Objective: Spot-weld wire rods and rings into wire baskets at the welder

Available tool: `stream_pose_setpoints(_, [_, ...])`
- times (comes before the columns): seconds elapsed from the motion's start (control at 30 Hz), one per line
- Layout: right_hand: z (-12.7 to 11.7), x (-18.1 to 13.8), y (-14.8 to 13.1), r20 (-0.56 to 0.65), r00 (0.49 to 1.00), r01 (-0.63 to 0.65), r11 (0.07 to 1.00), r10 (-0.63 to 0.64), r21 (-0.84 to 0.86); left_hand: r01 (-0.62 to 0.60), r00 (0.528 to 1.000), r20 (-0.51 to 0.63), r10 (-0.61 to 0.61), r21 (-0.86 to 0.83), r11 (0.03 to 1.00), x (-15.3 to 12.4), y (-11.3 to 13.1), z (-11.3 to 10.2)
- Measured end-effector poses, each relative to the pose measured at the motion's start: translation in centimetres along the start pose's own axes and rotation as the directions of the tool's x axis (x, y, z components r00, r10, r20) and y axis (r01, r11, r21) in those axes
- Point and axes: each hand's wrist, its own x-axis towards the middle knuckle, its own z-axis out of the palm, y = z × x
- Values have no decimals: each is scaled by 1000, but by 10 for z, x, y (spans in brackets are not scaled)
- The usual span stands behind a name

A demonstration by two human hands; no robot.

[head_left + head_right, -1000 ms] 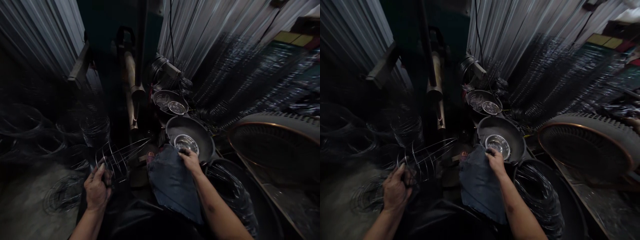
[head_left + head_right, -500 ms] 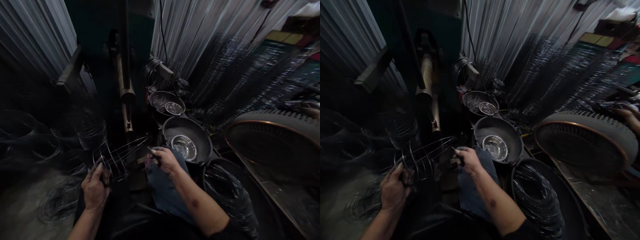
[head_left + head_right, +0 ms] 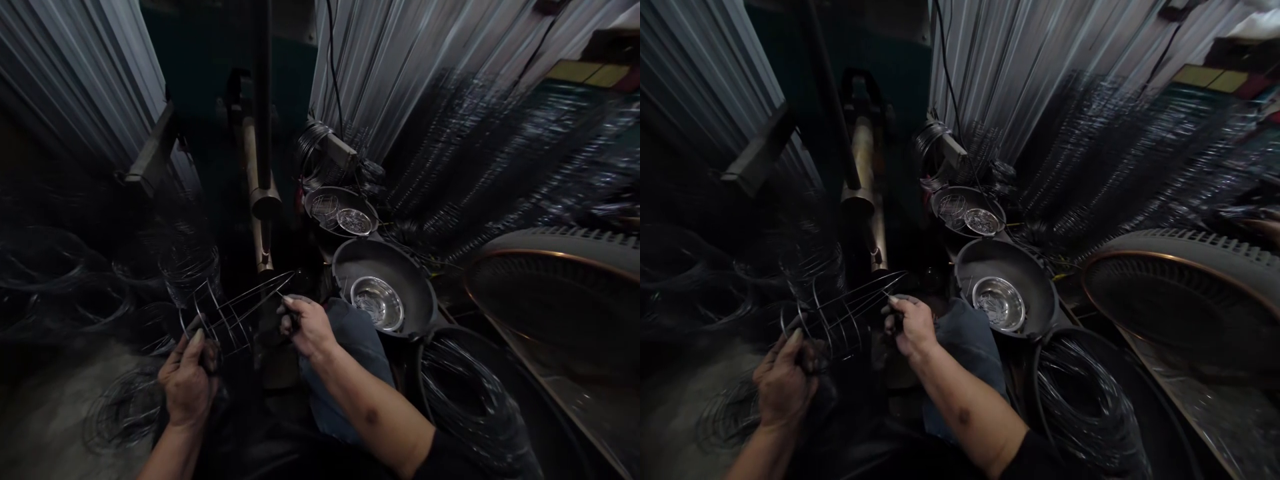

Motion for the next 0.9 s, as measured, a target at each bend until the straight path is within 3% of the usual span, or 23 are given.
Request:
stream_pose_setpoints(0.2, [7, 7, 2, 74, 997, -6, 993, -3, 120, 65, 998, 24, -65, -5, 998, 1, -7, 1])
stream_pose_setpoints(0.53, [17, 14, 10, 70, 997, 18, 977, -33, 215, 143, 990, 1, -143, 29, 989, 8, -10, 2])
stream_pose_setpoints(0.9, [41, 37, -3, 74, 990, 103, 966, -124, 238, 128, 992, -5, -128, -27, 991, 25, 11, 30])
